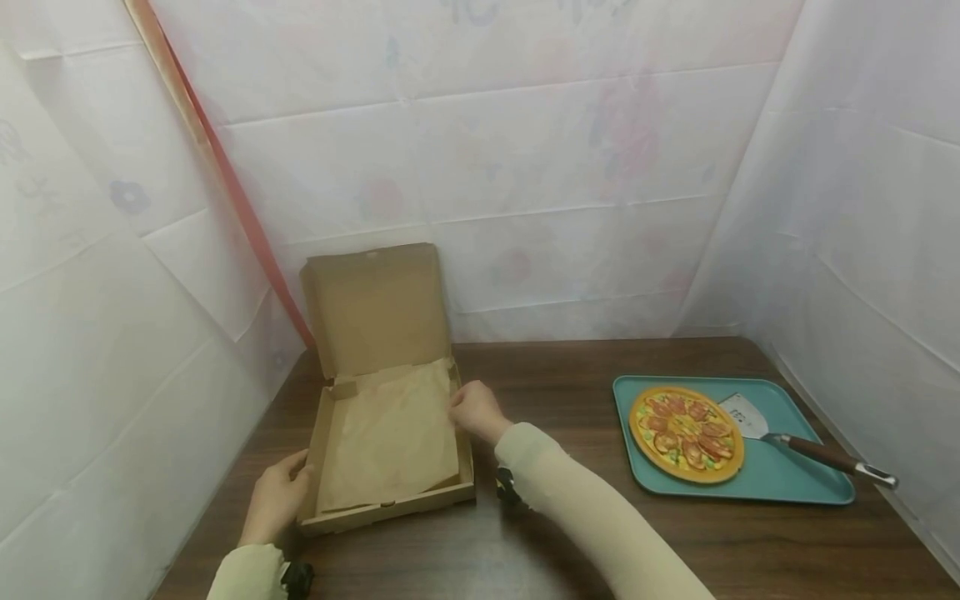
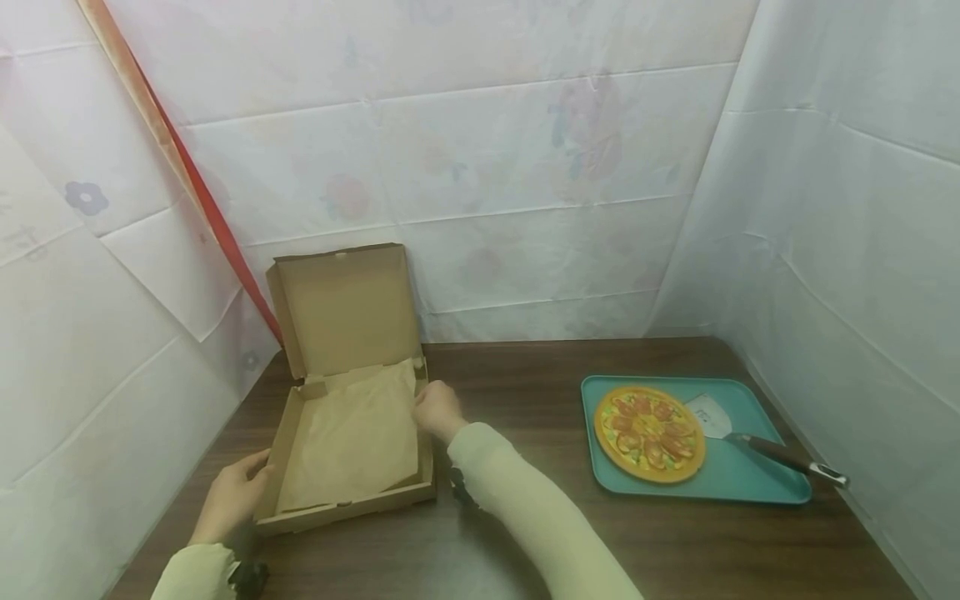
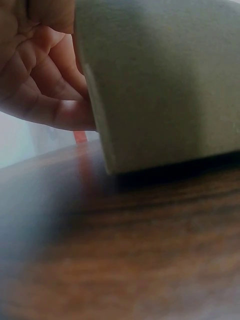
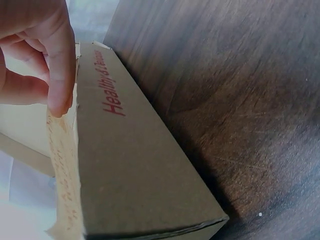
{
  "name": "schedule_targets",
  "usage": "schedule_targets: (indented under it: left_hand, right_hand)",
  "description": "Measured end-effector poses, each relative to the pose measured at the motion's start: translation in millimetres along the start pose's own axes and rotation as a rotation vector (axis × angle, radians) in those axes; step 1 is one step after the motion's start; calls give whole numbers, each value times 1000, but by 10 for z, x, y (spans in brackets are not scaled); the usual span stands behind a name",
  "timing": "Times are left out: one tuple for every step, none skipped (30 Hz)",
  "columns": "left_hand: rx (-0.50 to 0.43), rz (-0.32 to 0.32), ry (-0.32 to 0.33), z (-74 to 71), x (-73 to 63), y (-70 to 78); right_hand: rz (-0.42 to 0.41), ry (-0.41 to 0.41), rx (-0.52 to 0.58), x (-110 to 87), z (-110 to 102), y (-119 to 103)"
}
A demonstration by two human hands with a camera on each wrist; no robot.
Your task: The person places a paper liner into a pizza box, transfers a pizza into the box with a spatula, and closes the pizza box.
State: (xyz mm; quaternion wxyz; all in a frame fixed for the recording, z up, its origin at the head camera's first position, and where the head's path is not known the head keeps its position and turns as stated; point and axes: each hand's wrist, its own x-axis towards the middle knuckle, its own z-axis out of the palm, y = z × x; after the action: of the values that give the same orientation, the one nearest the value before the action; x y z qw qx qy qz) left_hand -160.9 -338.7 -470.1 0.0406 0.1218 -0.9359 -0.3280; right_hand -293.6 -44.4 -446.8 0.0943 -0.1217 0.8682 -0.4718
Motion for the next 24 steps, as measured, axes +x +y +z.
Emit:
schedule_targets:
  left_hand:
    - [0, 2, 0, 1, 0, -2]
    - [0, 3, 1, 1, 0, -2]
    - [-1, 4, 1, 1, 1, -3]
    - [-1, 5, 2, 1, 1, -4]
    - [-3, 6, 3, 1, 1, -4]
    - [-3, 6, 4, 2, 1, -4]
    - [-4, 5, 4, 2, -1, -4]
    - [-4, 5, 4, 2, -1, -4]
    - [-5, 4, 4, 2, -1, -4]
    - [-5, 3, 4, 3, -2, -3]
    - [-7, 1, 3, 4, -4, -3]
    - [-8, 1, 3, 4, -1, -2]
    - [-9, 1, 3, 5, -2, -2]
    - [-10, 0, 3, 5, 0, -2]
    - [-12, -1, 3, 6, -1, -2]
    - [-12, -1, 3, 7, 1, -3]
    - [-13, -2, 2, 7, 1, -3]
    - [-13, -2, 2, 8, 2, -4]
    - [-13, -3, 1, 8, 0, -5]
    - [-13, -4, 1, 9, 0, -5]
    - [-13, -4, 1, 9, -1, -6]
    - [-12, -3, 1, 10, 0, -6]
    - [-12, -1, 2, 11, 0, -6]
    - [-12, 0, 3, 12, 1, -6]
  right_hand:
    - [0, -1, -10, -2, 7, -8]
    - [-1, -1, -21, -6, 13, -16]
    - [-2, -5, -27, -12, 17, -25]
    - [-5, -4, -26, -18, 23, -33]
    - [-3, -7, -27, -21, 27, -39]
    - [-4, -10, -30, -25, 32, -44]
    - [-7, -12, -33, -27, 36, -45]
    - [-12, -9, -37, -28, 43, -47]
    - [-12, -16, -40, -28, 48, -49]
    - [-14, -18, -38, -26, 54, -49]
    - [-18, -22, -41, -23, 61, -50]
    - [-26, -25, -43, -22, 67, -51]
    - [-32, -29, -40, -20, 73, -54]
    - [-36, -33, -38, -20, 79, -59]
    - [-38, -39, -37, -20, 84, -64]
    - [-45, -36, -39, -19, 91, -66]
    - [-50, -32, -44, -20, 98, -69]
    - [-51, -31, -46, -23, 103, -74]
    - [-50, -30, -50, -25, 109, -77]
    - [-49, -28, -62, -27, 113, -81]
    - [-48, -27, -75, -28, 118, -85]
    - [-49, -26, -86, -30, 121, -89]
    - [-49, -28, -97, -33, 122, -94]
    - [-49, -31, -107, -36, 122, -100]
